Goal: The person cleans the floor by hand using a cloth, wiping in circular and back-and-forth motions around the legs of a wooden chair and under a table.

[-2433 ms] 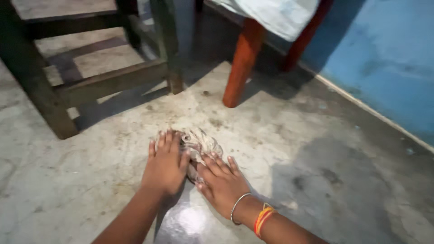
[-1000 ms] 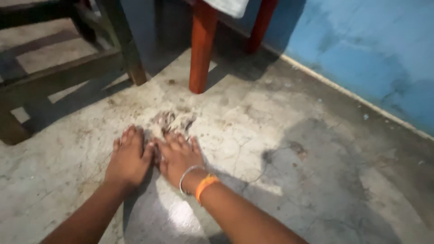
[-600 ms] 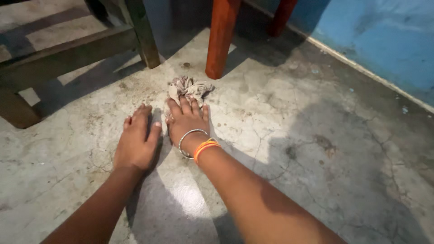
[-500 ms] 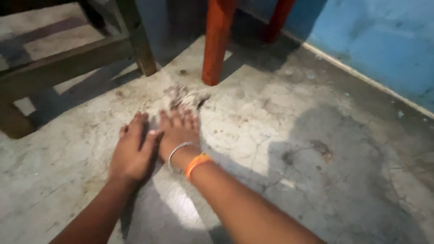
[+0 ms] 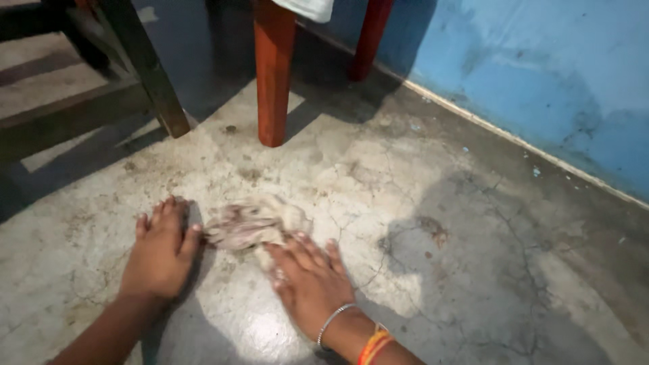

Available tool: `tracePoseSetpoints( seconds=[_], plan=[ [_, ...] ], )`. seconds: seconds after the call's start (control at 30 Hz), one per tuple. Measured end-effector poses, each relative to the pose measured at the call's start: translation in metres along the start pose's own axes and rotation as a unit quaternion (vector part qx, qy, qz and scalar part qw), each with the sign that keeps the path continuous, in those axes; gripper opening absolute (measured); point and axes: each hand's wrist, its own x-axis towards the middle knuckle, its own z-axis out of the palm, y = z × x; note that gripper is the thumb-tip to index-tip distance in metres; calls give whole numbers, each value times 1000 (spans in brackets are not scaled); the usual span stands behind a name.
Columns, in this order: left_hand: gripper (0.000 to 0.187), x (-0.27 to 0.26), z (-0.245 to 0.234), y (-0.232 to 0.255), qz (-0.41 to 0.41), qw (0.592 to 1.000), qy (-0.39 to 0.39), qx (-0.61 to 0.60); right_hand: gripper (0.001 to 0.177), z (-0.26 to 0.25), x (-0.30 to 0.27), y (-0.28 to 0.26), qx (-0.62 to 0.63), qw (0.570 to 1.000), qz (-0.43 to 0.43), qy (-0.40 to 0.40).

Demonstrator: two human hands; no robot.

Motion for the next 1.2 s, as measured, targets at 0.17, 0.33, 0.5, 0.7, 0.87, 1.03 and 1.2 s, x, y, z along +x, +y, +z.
tracePoseSetpoints(
  seconds=[0.17,0.33,0.5,0.7,0.87,1.03,1.2],
  plan=[
    [62,7,-1,26,-3,999,-25,-23,64,39,16,-24,3,987,1,159],
    [66,36,-5,29,15,1000,-22,9,52,64,44,-81,-77,982,-156,73],
    [64,70,-10,4,-13,999,-17,32,58,46,110,-86,-60,980,-188,26],
    [64,81,-6,-22,-17,1000,-13,-6,70,41,207,-87,-121,982,-50,134],
    [61,62,-5,-31,-16,998,-4,-59,57,12,251,-85,-22,990,65,122],
    [53,61,-11,-23,-41,983,67,-167,60,-4,279,-92,-19,986,109,125],
    [57,53,-14,-17,-60,985,27,-159,60,-17,307,-80,-7,981,156,116]
  ],
)
